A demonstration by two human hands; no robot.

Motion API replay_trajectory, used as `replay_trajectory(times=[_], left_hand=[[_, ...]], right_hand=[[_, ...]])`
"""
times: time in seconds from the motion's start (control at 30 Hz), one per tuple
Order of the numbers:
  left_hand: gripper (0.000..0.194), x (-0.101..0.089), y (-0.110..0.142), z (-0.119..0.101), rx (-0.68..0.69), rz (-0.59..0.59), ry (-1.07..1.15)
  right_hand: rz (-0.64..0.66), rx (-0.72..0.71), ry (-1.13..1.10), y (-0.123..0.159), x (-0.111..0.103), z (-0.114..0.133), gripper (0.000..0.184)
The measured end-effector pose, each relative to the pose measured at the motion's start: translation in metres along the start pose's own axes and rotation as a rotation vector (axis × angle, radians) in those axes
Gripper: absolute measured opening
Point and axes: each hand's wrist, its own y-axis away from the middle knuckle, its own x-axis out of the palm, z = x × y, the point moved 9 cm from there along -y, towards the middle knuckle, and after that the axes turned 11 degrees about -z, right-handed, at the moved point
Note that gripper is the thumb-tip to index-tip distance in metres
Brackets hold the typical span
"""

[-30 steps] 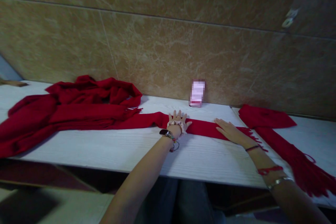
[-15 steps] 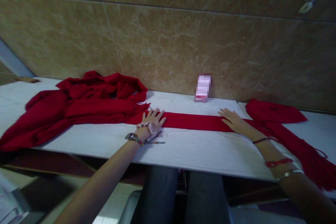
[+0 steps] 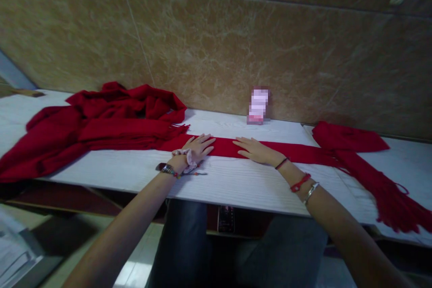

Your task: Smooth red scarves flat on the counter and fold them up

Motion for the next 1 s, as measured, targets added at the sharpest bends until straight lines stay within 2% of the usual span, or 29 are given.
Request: replay_trajectory(times=[0.17,0.27,1.0], left_hand=[[0.046,-0.003,0.003,0.015,-0.13,-0.027,-0.054],[0.045,-0.002,0.001,0.019,-0.16,-0.002,-0.081],[0.045,0.0,-0.008,0.021,-0.157,-0.05,-0.066]], right_hand=[[0.042,0.148,0.03,0.013,-0.003,-0.04,0.049],[0.056,0.205,0.06,0.019,-0.005,-0.053,0.047],[0.019,0.149,0.029,0.015,-0.003,-0.061,0.049]])
